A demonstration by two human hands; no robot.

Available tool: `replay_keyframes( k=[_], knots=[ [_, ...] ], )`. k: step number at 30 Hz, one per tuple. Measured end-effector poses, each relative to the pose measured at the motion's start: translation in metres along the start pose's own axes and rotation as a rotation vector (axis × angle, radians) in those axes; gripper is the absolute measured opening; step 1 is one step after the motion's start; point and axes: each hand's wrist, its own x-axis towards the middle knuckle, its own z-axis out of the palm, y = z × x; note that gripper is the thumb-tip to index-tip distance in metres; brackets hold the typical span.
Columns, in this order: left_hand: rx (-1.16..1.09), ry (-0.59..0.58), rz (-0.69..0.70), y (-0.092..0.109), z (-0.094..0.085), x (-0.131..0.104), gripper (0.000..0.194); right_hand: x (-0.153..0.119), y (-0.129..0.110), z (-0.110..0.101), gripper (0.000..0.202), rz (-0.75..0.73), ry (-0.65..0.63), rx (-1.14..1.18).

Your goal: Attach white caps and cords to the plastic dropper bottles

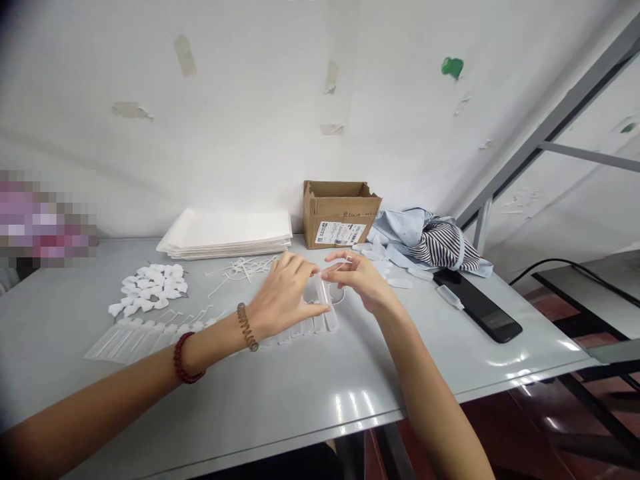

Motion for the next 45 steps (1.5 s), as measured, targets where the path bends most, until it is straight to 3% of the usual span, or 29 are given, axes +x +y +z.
replay_keyframes(
  k=[2,5,15,26,45],
  knots=[
    [-0.021,-0.037,-0.011,0.004,0.008,0.007,0.047,0.004,0.001,-0.017,0.024,0.012,-0.039,-0.101],
    [-0.036,-0.064,-0.025,0.008,0.017,0.011,0.046,0.007,0.003,-0.033,0.016,0.028,-0.069,-0.197],
    [-0.022,-0.141,-0.051,0.025,0.028,0.015,0.048,0.007,0.002,-0.052,0.012,0.052,-0.137,-0.326],
    [-0.045,-0.240,-0.136,0.031,0.041,0.012,0.044,0.005,0.002,-0.047,0.004,0.024,-0.255,-0.500],
    [0.013,-0.401,-0.179,0.036,0.037,0.008,0.046,0.007,0.006,-0.034,0.009,0.060,-0.338,-0.647]
  ],
)
